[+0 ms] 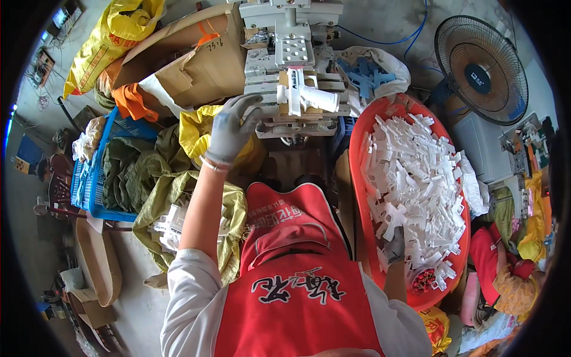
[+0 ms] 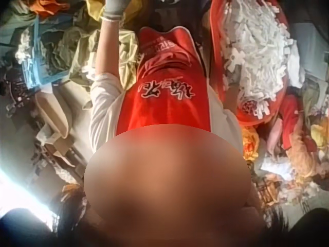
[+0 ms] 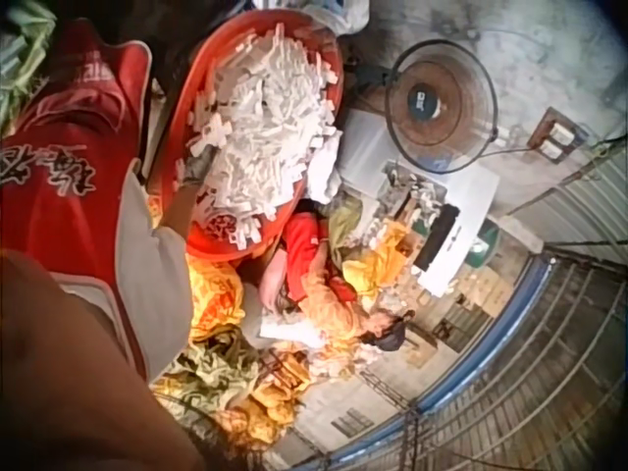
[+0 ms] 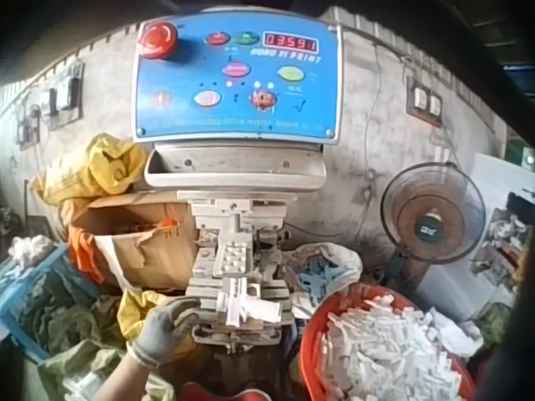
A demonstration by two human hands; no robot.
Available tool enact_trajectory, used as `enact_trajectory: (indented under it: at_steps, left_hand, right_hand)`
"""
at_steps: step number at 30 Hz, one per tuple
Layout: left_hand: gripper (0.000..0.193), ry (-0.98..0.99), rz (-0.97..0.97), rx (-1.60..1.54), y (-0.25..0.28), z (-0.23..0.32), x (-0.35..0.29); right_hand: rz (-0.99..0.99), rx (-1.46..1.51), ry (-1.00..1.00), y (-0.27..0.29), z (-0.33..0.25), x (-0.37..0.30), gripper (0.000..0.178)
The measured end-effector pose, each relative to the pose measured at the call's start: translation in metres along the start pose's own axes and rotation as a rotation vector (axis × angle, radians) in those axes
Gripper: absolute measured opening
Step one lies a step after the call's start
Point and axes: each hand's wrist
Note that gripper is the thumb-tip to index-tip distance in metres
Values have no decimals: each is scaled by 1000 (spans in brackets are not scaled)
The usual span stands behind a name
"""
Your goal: Assembling small white plastic components using a pneumatic assembly machine in a manufacturing setting.
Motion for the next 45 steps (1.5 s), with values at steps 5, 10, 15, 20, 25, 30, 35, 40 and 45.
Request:
enact_trajectory:
  at_steps: [5,10,15,20,25,30,35,40,45]
  left_hand:
    - [38,-92,-180,-94,-19,-15,41]
    - [34,-54,-286,-117,-16,-11,57]
    - [32,-68,-86,-98,-21,-9,40]
    - [29,74,215,-23,-4,-23,-4]
    - [24,294,221,-85,15,-33,-97]
    - [27,502,242,-146,19,-31,-186]
    - [34,514,252,-117,15,-14,-226]
    - [41,779,349,122,40,-9,-300]
    - [37,880,702,-504,49,-38,-367]
  right_hand:
    - [-71,-9,24,-41,-27,10,29]
    - [-202,-53,232,-114,-76,53,42]
    - [-330,-500,400,-243,-137,106,48]
    - [-567,-853,590,-335,-146,159,43]
    - [-769,-1361,1040,-390,-138,166,40]
    - [-972,-1449,941,-401,-132,183,35]
    - [-742,-1524,1091,-397,-149,123,36]
    - [-633,-1469,1033,-322,-113,92,23]
    - [-472,-1349,664,-206,-59,78,25]
Point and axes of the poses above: each hand's wrist, its own x-axis towards the middle knuckle, its own y-axis out of the back of the hand, z = x × y, and after that the axes turned 12 degrees about -z, right-handed
